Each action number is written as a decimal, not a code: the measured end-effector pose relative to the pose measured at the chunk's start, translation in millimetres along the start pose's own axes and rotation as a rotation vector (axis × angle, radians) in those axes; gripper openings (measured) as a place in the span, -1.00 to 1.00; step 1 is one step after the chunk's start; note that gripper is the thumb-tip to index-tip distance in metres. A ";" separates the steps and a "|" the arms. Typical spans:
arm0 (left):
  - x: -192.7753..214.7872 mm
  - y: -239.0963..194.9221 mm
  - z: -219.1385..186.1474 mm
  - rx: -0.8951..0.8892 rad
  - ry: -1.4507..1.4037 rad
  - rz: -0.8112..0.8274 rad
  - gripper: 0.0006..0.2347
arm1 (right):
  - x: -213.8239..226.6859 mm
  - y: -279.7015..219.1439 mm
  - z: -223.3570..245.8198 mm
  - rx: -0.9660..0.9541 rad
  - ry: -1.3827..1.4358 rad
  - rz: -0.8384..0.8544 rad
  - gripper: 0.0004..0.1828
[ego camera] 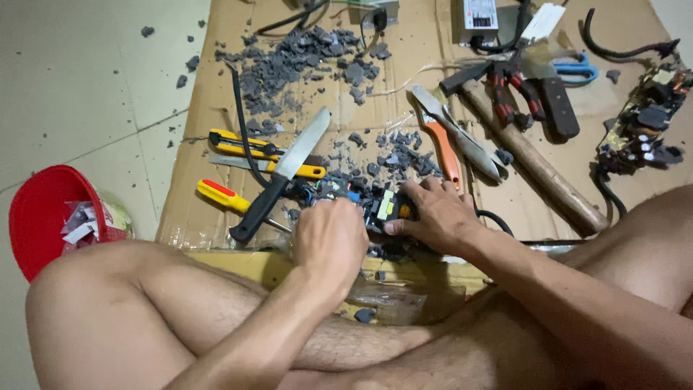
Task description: The person sits on the floor and uses a screwdriver to pry apart a black plastic casing, revealing an internal circuit board. They then use pliers to pull out wires and components from the device.
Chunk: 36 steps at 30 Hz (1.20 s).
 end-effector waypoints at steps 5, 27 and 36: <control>-4.6 -18.0 -1.8 0.041 -0.121 -0.034 -0.70 | 0.5 -6.4 4.3 0.017 -0.003 -0.012 -0.20; -48.2 -6.7 9.8 0.325 -0.368 0.172 -0.48 | 9.8 4.2 3.2 0.155 0.037 -0.093 -0.31; -31.9 -21.3 20.9 0.354 -0.464 0.164 -0.51 | 5.3 -3.7 -4.4 0.047 0.092 -0.027 -0.25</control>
Point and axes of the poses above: each hand's wrist, its own y-axis towards the middle knuckle, its own x-axis out of the back of the hand, z = x × y, the point moved 8 cm from there along y, towards the middle knuckle, and after that the axes turned 1 degree about y, right-handed, at the moved point
